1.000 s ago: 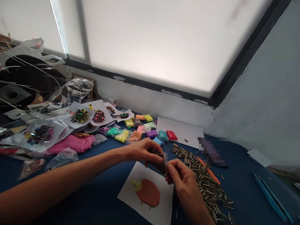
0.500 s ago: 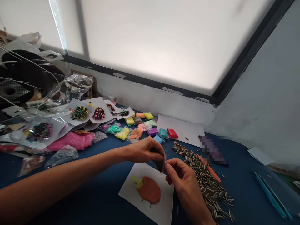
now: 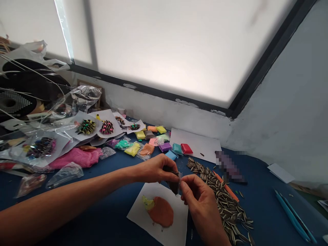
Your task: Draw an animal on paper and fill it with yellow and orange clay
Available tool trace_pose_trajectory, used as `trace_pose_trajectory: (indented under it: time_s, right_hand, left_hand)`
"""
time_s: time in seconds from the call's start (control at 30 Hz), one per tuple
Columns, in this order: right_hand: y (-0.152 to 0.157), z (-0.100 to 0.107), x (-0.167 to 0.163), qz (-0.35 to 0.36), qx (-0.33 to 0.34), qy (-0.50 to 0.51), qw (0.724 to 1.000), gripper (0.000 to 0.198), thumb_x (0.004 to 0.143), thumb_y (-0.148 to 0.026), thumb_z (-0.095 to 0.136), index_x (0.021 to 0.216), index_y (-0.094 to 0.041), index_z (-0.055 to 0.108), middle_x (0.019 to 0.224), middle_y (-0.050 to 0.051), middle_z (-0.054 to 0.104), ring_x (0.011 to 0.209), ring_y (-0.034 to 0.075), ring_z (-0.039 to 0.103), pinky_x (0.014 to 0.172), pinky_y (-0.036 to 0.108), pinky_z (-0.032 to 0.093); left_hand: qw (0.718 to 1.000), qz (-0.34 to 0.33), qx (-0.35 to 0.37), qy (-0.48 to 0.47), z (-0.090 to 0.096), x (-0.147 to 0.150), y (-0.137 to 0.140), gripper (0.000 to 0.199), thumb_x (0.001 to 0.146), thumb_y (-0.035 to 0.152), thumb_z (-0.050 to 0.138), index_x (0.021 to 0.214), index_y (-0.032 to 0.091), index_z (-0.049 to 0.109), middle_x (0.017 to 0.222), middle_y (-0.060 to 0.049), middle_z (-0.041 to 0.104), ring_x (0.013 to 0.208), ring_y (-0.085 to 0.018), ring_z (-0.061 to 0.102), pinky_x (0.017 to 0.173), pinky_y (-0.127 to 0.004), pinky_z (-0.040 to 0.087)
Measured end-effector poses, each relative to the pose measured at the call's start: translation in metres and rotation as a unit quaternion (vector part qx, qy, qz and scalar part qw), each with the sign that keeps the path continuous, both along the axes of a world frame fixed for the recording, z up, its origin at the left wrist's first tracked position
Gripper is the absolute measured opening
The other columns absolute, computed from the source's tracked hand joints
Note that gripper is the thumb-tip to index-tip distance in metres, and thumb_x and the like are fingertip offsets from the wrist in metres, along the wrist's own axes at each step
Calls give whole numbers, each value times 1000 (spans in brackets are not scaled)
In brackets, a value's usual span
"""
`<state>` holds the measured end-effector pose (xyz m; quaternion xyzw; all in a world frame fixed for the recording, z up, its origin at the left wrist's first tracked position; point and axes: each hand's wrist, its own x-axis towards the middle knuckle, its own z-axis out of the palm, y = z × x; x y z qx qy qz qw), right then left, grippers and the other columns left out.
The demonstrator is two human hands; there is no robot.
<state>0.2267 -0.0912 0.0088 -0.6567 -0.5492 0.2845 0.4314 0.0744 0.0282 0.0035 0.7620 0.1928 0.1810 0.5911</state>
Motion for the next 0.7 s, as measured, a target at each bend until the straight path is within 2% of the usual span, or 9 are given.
trace_pose_trajectory:
  time_s: [0.17,0.27,0.4,0.57,0.7]
  right_hand:
    - [-1,1,2,13,-2,-7,1000,42,79,-62,58,73,-21,62,60,-1,53,56,13,49,53,24,43]
    - [-2,3,2,23,-12,-13,1000,41,79,-61,58,74,-21,62,62,-1,54,57,13,50,53,24,43]
    - [-2,4,0,36,-27,-27,999,40,79,-60,58,75,-21,60,65,0,57,58,13,52,53,25,43]
    - [-3,1,-1,21,-30,-67,997,37,82,-55,54,67,-22,55,59,-2,51,54,12,44,49,24,36]
    - [-3,1,1,-4,-25,-89,996,34,83,-51,54,65,-22,51,59,-3,48,53,11,41,49,24,33]
  left_hand:
    - [1000,1,-11,-9,-1,0,0,34,73,45,76,78,13,66,63,2,57,52,-7,45,44,-18,33]
    - [1000,-1,-10,-13,-1,0,-1,29,76,40,73,77,12,67,61,2,56,51,-6,45,46,-18,34]
    - [1000,-5,1,-19,0,1,-3,16,80,27,70,79,11,70,63,1,61,56,-7,52,55,-19,42]
    - [1000,-7,18,-7,2,2,-4,11,81,21,67,82,11,71,72,-4,69,66,-11,61,63,-21,48]
    - [1000,-3,18,14,4,2,-3,13,79,23,69,79,11,70,69,-2,67,59,-9,58,55,-19,46]
